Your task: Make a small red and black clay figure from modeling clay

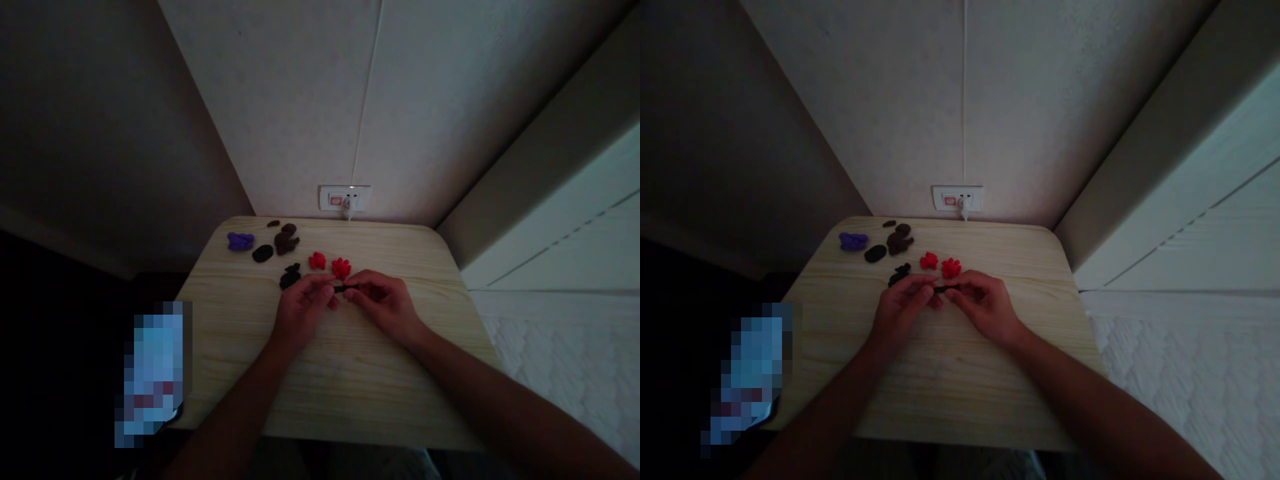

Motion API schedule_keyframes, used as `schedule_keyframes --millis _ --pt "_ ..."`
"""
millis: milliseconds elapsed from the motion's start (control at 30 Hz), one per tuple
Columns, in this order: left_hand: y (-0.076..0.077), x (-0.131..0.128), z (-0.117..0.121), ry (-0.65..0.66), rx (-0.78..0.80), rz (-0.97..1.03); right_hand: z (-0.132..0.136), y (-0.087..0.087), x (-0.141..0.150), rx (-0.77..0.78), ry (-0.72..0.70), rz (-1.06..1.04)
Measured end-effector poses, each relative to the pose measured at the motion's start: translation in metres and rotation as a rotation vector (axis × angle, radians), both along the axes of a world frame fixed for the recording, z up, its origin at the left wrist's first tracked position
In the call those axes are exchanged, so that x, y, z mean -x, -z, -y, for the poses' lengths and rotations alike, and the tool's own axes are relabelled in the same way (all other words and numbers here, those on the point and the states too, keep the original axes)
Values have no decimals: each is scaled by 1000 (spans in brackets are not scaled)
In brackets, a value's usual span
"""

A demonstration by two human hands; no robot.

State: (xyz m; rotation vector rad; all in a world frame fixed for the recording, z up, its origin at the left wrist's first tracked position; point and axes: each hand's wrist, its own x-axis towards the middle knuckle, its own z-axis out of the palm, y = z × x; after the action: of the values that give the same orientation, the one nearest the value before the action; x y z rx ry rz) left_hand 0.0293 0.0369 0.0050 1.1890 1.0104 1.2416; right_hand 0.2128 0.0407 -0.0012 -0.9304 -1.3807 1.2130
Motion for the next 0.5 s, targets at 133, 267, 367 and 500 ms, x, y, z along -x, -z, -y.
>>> schedule_keyframes --millis 133,267,367,500 --pt "1 1 1 0 3 -43 -1 2 -1 33 -18 11" --pt "1 1 2 -15 6 -65 1 0 2 87 -109 -29" --pt "1 1 3 -1 19 -29 0 -3 4 115 -154 -76" --pt "3 -1 0 104 98 203 -4 -5 2 158 -151 -166"
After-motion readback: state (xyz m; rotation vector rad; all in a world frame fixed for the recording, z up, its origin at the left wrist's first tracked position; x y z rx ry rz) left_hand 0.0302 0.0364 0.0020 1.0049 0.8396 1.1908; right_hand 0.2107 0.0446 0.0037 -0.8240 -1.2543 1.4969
